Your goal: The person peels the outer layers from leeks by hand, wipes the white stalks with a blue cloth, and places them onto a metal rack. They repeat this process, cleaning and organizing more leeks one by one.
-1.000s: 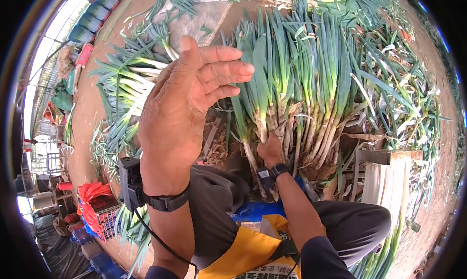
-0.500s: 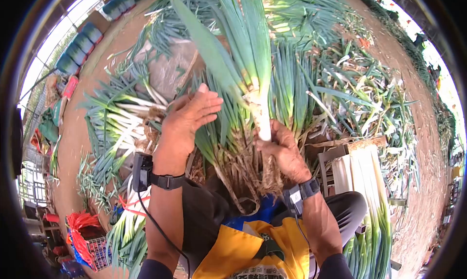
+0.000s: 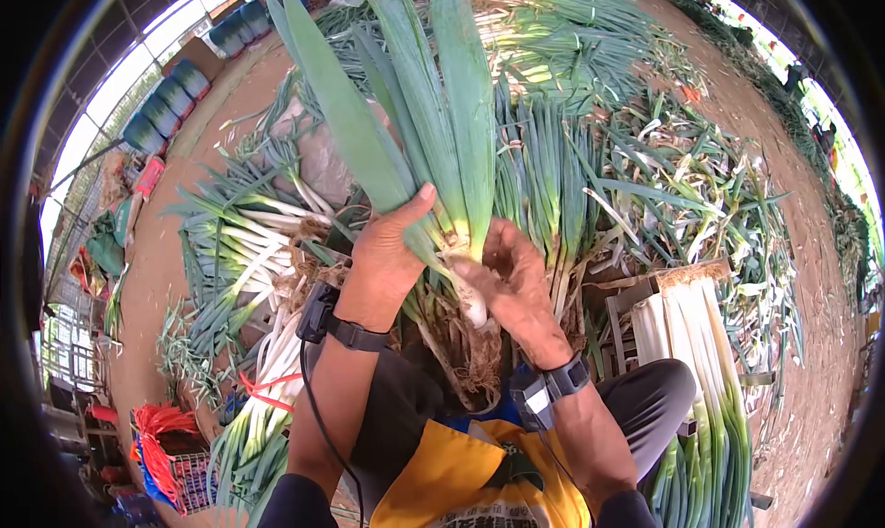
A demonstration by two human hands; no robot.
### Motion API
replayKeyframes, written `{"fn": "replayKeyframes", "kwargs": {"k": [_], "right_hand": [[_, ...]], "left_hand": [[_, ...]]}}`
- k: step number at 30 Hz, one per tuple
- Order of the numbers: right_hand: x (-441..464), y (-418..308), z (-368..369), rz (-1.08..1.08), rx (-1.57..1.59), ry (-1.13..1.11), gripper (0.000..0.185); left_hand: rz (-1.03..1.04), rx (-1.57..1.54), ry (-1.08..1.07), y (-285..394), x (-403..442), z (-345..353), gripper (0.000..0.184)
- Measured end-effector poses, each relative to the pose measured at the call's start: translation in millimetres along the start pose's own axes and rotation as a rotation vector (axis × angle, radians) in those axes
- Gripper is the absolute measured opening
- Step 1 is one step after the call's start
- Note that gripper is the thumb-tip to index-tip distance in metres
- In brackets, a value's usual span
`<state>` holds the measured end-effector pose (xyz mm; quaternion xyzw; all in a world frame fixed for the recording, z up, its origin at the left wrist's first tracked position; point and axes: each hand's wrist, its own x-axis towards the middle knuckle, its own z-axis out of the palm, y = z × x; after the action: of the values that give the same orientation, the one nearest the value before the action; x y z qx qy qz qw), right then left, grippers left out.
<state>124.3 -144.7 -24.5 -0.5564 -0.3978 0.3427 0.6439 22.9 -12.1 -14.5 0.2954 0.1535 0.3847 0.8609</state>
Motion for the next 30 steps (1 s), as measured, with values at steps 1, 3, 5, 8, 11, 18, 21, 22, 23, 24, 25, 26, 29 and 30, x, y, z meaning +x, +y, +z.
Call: {"fn": "replayKeyframes", "kwargs": {"k": [1, 3, 5, 8, 11, 18, 21, 22, 23, 24, 25, 26, 29, 30], "right_hand": [[6, -1, 1, -0.009, 0.024, 0.02, 0.037], [17, -2, 5, -0.025, 0.072, 0.053, 0.034], [20, -4, 10, -0.087, 0.119, 0.031, 0.031], [22, 0, 12, -0.157, 0.04, 0.015, 0.029], [24, 7, 17, -0.211, -0.021, 0.047, 0.027], [-8, 10, 25, -0.209, 0.08, 0.074, 0.022], [-20, 19, 19, -0.227, 0.044, 0.066, 0.015], [-22, 18, 16, -0.194, 0.058, 0.045, 0.013], [-23, 17, 14, -0.163, 0.071, 0.025, 0.011], [-24, 16, 17, -0.143, 0.169, 0.035, 0.005], [-21, 12, 20, -0.175, 0.198, 0.056, 0.006], [-14, 7, 25, -0.209, 0.227, 0.08, 0.007], [-6, 1, 30, -0.185, 0.324, 0.145, 0.014], [-8, 1, 32, -0.152, 0.378, 0.162, 0.014]], "left_hand": [[-0.001, -0.002, -0.001, 1, -2, 2, 0.037], [0.004, -0.01, -0.009, 3, -1, 2, 0.038], [0.01, -0.019, -0.018, 5, 0, -3, 0.042], [0.016, -0.025, 0.043, 5, 1, -6, 0.039], [0.081, -0.039, 0.054, 7, -1, -3, 0.037], [0.099, -0.024, 0.156, 6, 1, -6, 0.037], [0.098, 0.003, 0.14, 5, 2, -8, 0.038], [0.091, 0.017, 0.135, 3, 2, -9, 0.038], [0.085, 0.032, 0.128, 2, 2, -9, 0.038], [0.11, 0.033, 0.145, 0, 3, -8, 0.038], [0.131, 0.036, 0.162, -2, 2, -4, 0.038], [0.151, 0.04, 0.177, -3, 1, 0, 0.038], [0.105, -0.034, 0.322, -6, 1, 6, 0.036], [0.11, -0.027, 0.324, -4, 3, 3, 0.035]]}}
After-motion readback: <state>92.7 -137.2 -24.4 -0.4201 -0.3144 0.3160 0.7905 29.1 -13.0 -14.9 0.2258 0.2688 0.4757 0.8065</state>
